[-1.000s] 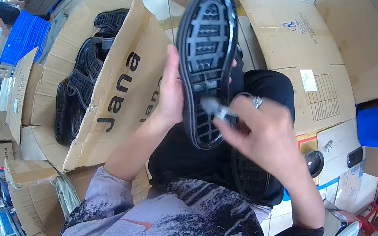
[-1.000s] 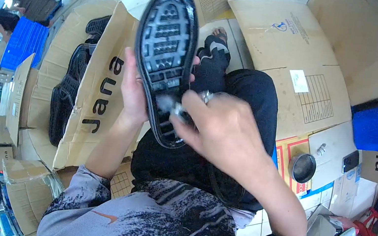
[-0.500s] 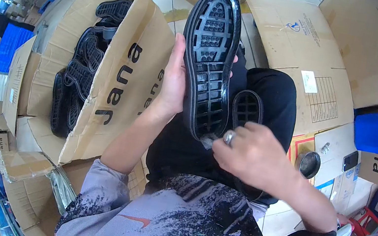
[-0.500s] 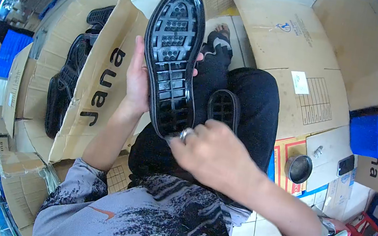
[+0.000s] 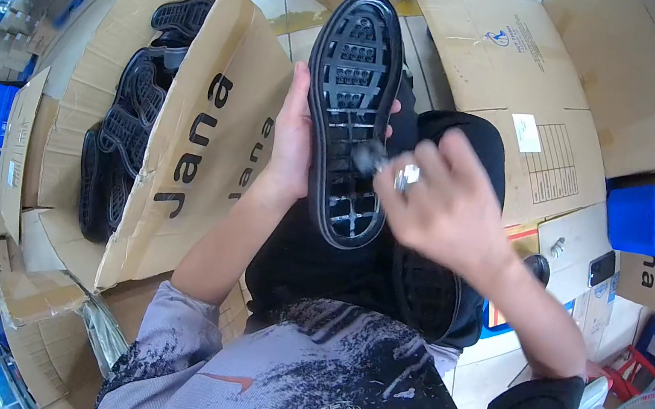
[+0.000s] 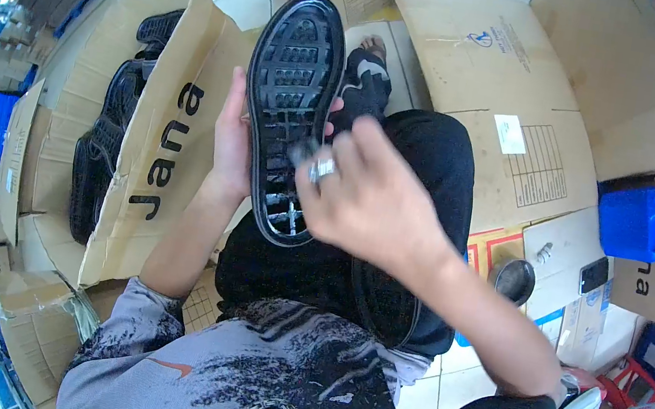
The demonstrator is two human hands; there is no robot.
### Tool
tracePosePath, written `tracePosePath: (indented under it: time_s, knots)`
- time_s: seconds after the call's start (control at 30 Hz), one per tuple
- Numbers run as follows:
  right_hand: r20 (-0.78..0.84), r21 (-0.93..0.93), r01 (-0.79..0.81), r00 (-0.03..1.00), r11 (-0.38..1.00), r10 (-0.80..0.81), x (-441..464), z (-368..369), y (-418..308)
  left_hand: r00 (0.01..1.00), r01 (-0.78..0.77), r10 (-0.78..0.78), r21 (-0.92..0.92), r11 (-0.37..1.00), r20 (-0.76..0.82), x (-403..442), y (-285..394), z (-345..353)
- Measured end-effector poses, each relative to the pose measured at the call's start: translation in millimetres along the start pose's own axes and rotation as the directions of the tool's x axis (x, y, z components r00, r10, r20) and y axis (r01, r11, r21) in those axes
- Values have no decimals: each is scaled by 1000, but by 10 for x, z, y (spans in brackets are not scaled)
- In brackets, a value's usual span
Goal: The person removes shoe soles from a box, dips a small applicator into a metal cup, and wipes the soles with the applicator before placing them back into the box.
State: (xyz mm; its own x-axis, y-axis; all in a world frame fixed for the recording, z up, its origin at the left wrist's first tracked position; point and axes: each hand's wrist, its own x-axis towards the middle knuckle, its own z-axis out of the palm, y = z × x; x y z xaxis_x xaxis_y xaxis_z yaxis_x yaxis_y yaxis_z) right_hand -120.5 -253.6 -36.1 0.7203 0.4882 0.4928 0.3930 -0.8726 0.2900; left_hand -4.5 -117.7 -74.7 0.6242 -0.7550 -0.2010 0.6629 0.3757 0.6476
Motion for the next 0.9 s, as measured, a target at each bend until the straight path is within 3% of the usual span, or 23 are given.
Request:
tracePosePath:
  time_s: [0.13, 0.27, 0.33, 0.4, 0.47, 0.5, 0.57, 0.6, 0.63, 0.67, 0.73, 0.9]
  knots:
    - [67, 107, 16, 997, 994, -23, -182, -135, -300, 997, -69, 68, 29, 997, 36, 44, 43, -160]
    - [161, 380, -242, 968, 893, 193, -96, -394, -224, 995, -41, 48, -82, 996, 82, -32, 162, -268]
    - [109, 265, -331, 944, 906, 313, -92, -457, -115, 993, -11, 30, -164, 986, 117, -234, 407, -373]
    - [59, 247, -431, 900, 868, 431, -190, -466, 6, 996, -89, 89, -172, 981, -12, -506, 835, -429]
    - [101, 245, -493, 869, 835, 484, -327, -495, 120, 978, -200, 192, -120, 972, -78, -912, 1338, -580]
    - [89, 259, -471, 881, 844, 464, -368, -490, 175, 947, -253, 233, -66, 965, -223, -1058, 1581, -684]
    - [63, 253, -614, 782, 748, 620, -485, -482, 210, 927, -268, 316, 233, 935, -202, -1487, 2021, -1054]
    - [63, 257, -612, 783, 748, 619, -516, -469, 236, 857, -218, 346, 340, 915, -382, -1652, 2209, -1136]
    - [72, 253, -657, 745, 711, 663, -555, -469, 254, 659, -234, 403, 336, 912, -636, -1776, 2415, -1410]
    - [81, 245, -700, 704, 671, 705, -573, -478, 258, 560, -153, 445, 440, 885, -699, -1984, 2618, -1884]
    - [75, 249, -714, 688, 654, 722, -552, -491, 247, 390, -105, 453, 450, 887, -802, -2287, 2798, -2417]
    - [100, 239, -698, 709, 675, 698, -613, -428, 252, 268, -83, 309, 297, 951, -913, -2934, 2678, -3279]
